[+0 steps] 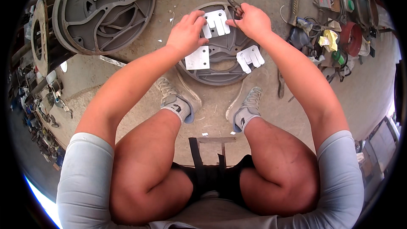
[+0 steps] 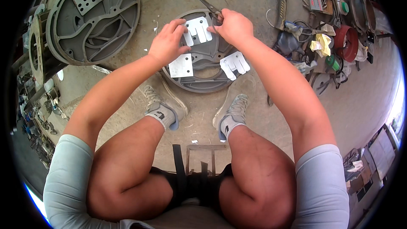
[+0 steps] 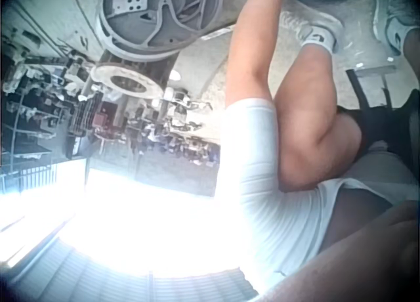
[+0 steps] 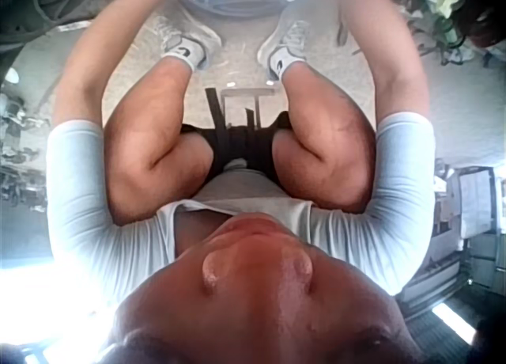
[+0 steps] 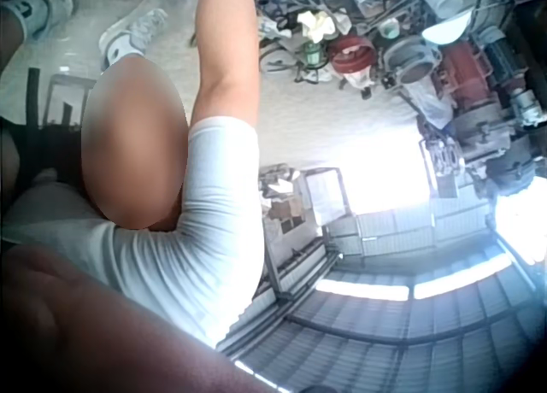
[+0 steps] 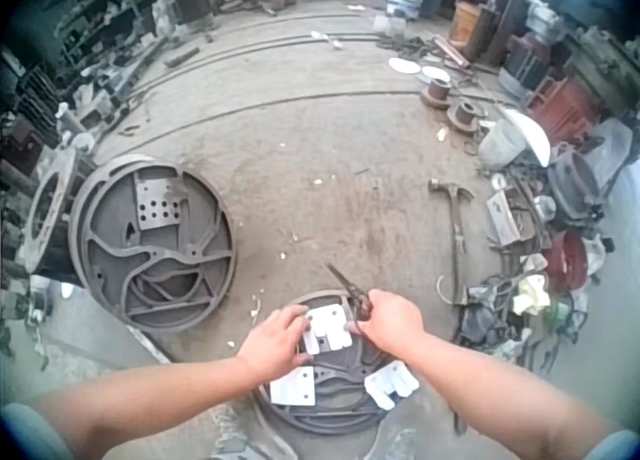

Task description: The person uses shears to cut rectangular white plastic sheets into smaller pieces with slots. They repeatedly pick up sheets, cut along marked lines, and place the finished pieces onto a circular metal tray on the floor.

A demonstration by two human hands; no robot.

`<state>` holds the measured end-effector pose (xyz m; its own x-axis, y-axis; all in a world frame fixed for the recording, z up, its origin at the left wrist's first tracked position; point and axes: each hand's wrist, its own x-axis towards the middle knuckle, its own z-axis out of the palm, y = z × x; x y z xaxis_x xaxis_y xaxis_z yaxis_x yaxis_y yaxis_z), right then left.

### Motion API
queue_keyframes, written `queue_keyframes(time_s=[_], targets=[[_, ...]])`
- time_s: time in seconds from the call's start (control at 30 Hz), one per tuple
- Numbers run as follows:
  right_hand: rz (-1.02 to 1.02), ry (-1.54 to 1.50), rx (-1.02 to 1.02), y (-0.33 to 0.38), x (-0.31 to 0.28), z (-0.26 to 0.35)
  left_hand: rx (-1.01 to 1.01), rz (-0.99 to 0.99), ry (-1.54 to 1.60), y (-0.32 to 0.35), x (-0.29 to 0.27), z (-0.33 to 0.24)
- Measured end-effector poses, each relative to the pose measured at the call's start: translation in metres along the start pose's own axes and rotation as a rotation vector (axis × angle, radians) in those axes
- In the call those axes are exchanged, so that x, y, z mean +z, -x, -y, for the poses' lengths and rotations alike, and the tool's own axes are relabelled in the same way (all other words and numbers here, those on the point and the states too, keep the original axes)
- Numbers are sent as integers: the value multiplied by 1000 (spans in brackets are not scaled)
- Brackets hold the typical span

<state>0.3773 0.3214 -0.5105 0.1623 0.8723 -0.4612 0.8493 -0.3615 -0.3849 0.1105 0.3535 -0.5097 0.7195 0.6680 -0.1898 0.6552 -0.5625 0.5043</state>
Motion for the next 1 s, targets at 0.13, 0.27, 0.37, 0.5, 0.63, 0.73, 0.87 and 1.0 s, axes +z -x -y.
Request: queue_keyframes(time_s=[0.13,0.27,0.37,0.5,0.63,0.73,0.87,1.0], targets=[[-9,-5,-2,2,1,0,0,-13,23,0,1,0],[-30,-5,-14,3,2,-1,27,-17,5,1,0,1],[-15,-4,2,3,2,0,16,-11,14,1,0,0],[-22,1,-4,3,2,1,23,-15,-5,1,2,2],[-25,-3,0,3,3,0,27,-15,-7,2,1,1],[-22,-8,2,3,3,1,36,-22,-9,2,1,2],[-20,-4,5,4,3,1,35,-21,-8,2,1,2],[-21,-3,5,4,4,2,17,-11,2,3,0,1]])
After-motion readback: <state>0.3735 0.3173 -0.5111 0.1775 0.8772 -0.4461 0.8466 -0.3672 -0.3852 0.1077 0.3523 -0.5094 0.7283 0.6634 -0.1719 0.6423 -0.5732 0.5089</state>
